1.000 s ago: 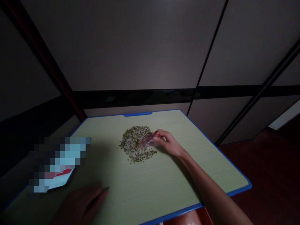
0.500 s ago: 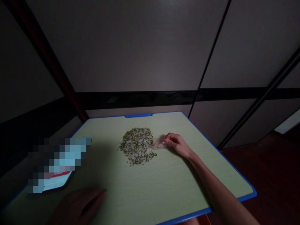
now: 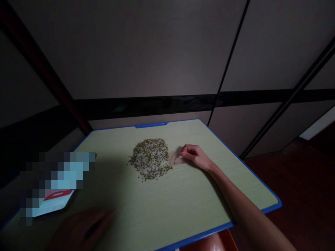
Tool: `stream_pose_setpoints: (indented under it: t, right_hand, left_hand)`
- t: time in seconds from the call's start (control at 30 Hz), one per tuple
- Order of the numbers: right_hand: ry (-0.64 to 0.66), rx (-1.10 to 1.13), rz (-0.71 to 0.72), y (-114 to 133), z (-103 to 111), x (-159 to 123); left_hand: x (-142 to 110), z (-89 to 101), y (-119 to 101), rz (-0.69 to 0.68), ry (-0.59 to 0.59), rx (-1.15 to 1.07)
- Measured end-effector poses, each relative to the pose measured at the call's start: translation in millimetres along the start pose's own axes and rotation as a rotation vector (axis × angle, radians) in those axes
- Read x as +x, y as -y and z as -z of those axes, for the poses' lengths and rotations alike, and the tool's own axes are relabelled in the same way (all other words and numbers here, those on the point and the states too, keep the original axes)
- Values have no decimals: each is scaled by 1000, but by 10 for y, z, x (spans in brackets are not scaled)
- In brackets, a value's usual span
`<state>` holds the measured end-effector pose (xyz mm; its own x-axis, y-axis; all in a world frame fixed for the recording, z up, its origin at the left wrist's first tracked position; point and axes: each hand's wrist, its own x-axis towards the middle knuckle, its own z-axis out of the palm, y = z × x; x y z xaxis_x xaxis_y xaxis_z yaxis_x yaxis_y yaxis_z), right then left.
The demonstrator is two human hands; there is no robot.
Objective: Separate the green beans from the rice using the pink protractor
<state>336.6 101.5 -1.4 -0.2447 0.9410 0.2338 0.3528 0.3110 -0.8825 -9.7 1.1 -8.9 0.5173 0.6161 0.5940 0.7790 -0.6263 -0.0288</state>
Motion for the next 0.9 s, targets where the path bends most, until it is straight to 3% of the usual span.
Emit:
stream_pose_setpoints:
  t: [0.47,0.9]
  right_hand:
    - [57,34,-55,33,-1,-37]
    - [85,-42,16,51,-94,-34]
  left_hand:
    - [27,19,-2,-27,10,3]
    - [-42,-16,15,-22,53,-15]
